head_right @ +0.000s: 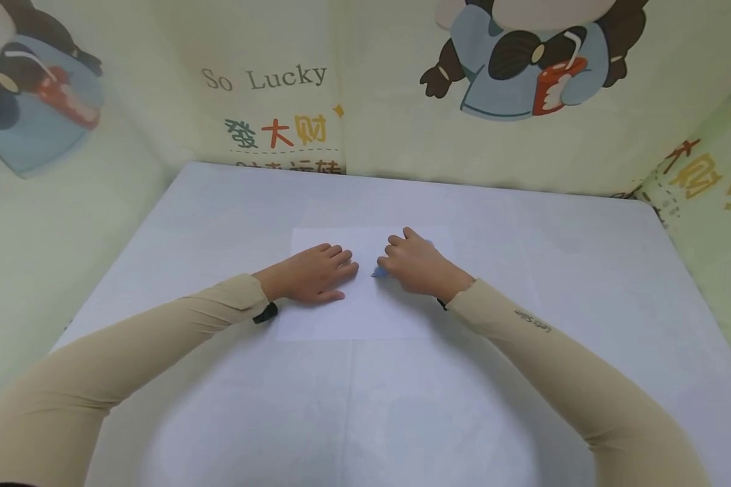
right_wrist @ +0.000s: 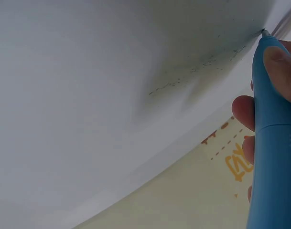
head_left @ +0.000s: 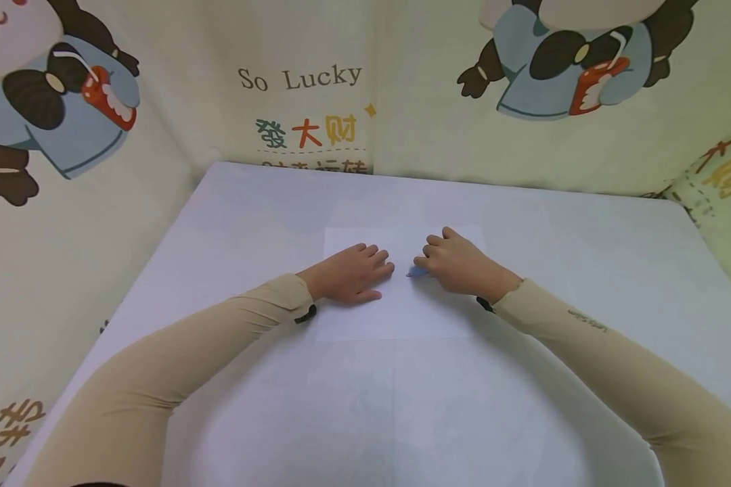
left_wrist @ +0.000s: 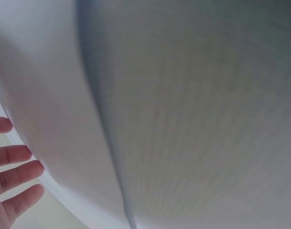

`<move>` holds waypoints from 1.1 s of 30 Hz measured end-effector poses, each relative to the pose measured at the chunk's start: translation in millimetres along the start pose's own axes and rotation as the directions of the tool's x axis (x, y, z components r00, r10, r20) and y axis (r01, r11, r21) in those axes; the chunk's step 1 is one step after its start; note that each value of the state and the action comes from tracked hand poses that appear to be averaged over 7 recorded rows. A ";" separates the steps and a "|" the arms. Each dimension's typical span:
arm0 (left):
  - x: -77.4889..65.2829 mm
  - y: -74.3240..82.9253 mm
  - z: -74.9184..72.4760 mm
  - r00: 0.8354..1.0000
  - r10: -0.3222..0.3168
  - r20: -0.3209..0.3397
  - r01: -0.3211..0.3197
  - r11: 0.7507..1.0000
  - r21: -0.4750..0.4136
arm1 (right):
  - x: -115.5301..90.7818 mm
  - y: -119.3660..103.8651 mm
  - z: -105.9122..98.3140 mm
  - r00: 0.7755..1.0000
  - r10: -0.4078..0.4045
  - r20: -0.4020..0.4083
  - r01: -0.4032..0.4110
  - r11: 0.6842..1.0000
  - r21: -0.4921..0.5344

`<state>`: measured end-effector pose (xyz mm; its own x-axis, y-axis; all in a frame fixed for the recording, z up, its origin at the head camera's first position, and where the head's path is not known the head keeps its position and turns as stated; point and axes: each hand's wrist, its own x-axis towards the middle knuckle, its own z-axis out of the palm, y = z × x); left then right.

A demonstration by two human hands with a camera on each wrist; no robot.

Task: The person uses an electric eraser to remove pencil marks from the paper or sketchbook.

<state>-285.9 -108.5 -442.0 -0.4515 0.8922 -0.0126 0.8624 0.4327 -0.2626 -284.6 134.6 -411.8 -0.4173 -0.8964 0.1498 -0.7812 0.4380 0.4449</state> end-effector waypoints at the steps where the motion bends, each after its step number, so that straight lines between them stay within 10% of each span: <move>1: 0.2 0.2 -0.4 1.000 0.002 0.000 -0.002 1.000 0.001 | 1.4 -0.6 -0.5 1.000 -0.001 0.004 0.001 1.000 0.000; 33: 0.1 1.1 5.4 1.000 0.003 -0.023 -0.003 1.000 0.023 | -38.6 6.3 12.3 0.997 0.040 -0.058 -0.037 0.998 0.049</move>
<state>-286.3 -108.5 -447.5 -0.4431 0.8964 0.0086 0.8584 0.4271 -0.2843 -279.1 172.8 -425.6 -0.4204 -0.8805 0.2189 -0.7868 0.4740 0.3954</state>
